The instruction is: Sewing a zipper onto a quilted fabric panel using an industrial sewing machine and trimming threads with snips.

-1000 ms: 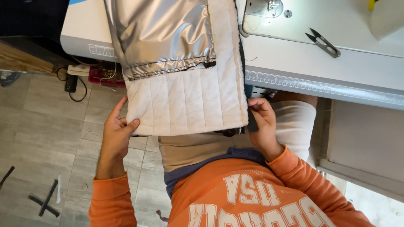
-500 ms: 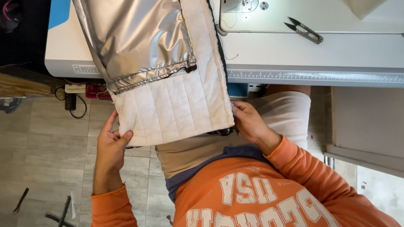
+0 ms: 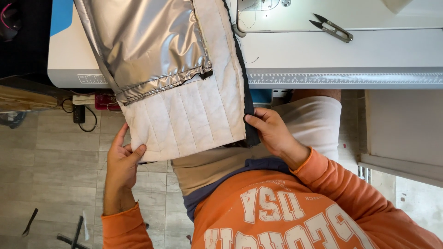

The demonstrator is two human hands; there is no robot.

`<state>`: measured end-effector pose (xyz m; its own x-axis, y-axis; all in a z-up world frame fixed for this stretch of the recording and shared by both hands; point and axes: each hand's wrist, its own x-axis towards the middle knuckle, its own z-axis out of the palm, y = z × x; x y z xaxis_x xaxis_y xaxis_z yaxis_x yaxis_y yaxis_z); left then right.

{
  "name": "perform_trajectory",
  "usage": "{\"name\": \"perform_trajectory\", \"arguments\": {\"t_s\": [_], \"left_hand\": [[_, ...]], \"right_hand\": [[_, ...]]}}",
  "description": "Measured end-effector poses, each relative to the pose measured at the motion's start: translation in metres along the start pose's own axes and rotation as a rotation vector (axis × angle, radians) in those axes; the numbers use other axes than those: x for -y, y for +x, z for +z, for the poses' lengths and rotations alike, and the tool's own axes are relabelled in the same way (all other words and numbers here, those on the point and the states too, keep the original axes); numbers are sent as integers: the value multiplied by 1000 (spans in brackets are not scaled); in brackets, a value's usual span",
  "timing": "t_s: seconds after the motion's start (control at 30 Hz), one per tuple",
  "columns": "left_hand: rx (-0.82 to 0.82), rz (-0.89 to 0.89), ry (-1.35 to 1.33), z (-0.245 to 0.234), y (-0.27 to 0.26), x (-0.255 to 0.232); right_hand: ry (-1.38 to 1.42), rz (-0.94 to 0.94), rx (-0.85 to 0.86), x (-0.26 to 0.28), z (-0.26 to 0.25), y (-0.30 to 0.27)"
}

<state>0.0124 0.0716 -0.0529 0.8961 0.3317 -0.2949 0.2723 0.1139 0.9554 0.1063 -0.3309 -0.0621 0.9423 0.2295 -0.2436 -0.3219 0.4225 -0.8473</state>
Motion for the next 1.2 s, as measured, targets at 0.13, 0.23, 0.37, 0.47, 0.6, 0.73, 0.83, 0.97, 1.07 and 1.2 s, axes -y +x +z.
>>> {"name": "perform_trajectory", "arguments": {"t_s": [0.13, 0.23, 0.37, 0.47, 0.6, 0.73, 0.83, 0.97, 1.07, 1.2], "left_hand": [[-3, 1, 19, -8, 3, 5], [-8, -1, 60, -2, -2, -10], [-16, 26, 114, 16, -9, -31], [-47, 15, 267, 28, -15, -45], [-131, 77, 368, 17, -7, -34], [-135, 101, 382, 2, 0, -21], [-138, 102, 365, -6, 3, -23], [-131, 75, 336, -6, 1, -27], [-131, 106, 317, -19, 9, -17], [-125, 102, 290, -20, 11, -11]], "right_hand": [[-68, -21, -16, 10, 8, -2], [-140, -32, -45, -1, -3, 3], [-163, -55, -51, 11, 8, 2], [-183, -64, -50, 3, -2, 7], [-224, -86, -77, -5, -13, 13], [-236, -87, -91, -16, -23, 19], [-230, -88, -116, -29, -34, 25], [-238, -77, -112, -21, -27, 22], [-273, -68, -118, -24, -24, 19], [-282, -63, -114, -18, -18, 19]]}}
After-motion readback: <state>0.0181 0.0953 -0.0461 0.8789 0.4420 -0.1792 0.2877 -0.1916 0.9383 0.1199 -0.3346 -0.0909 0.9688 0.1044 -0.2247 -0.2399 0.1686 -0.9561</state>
